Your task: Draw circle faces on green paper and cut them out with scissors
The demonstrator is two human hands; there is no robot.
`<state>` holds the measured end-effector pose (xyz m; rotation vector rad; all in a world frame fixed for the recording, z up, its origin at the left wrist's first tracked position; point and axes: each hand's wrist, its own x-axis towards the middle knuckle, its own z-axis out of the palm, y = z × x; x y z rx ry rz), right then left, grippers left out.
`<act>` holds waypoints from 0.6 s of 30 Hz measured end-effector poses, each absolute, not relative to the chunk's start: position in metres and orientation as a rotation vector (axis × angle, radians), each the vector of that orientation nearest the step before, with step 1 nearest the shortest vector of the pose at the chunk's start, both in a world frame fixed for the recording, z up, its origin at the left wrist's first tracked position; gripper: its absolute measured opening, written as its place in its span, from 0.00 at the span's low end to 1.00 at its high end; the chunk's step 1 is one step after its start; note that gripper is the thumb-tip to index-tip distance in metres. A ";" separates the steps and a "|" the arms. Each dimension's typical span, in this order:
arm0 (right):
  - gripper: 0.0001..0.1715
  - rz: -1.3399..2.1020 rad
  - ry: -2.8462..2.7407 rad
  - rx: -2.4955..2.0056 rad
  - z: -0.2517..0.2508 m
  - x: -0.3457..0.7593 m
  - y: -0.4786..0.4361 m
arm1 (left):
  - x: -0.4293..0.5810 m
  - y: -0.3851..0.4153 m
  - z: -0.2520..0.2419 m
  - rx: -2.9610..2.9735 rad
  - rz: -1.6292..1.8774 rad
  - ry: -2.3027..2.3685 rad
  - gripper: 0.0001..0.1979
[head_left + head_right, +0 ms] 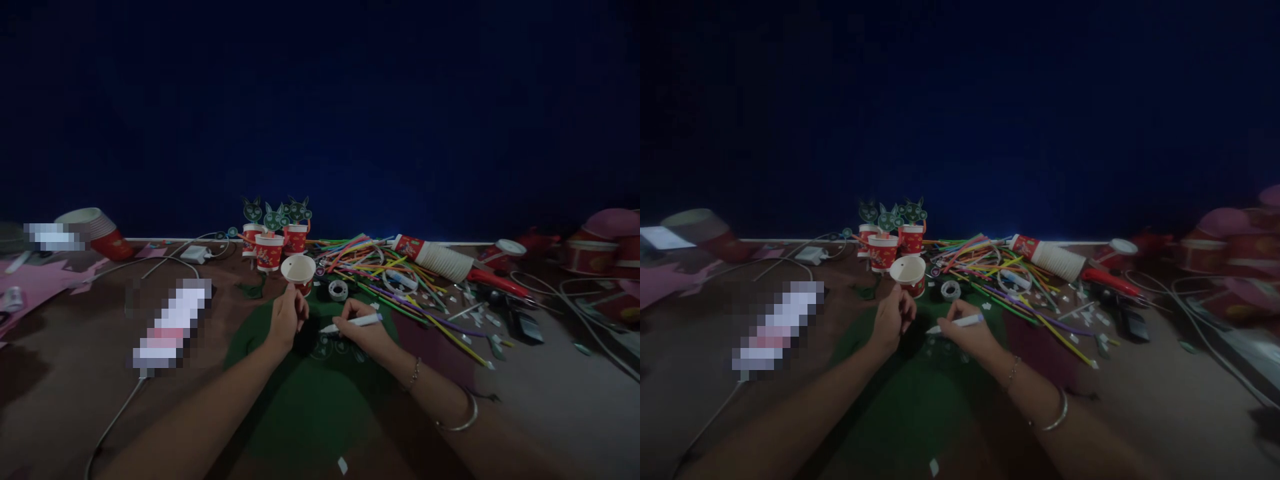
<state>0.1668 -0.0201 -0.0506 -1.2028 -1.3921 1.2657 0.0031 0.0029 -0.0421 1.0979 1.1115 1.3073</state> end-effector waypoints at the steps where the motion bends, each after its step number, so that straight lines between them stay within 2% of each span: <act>1: 0.14 1.292 -1.430 -1.194 -0.051 0.166 -0.022 | 0.003 0.003 -0.042 1.098 1.308 1.114 0.27; 18: 0.13 1.328 -1.607 -1.202 -0.049 0.164 -0.027 | 0.003 0.003 -0.043 1.117 1.307 1.136 0.26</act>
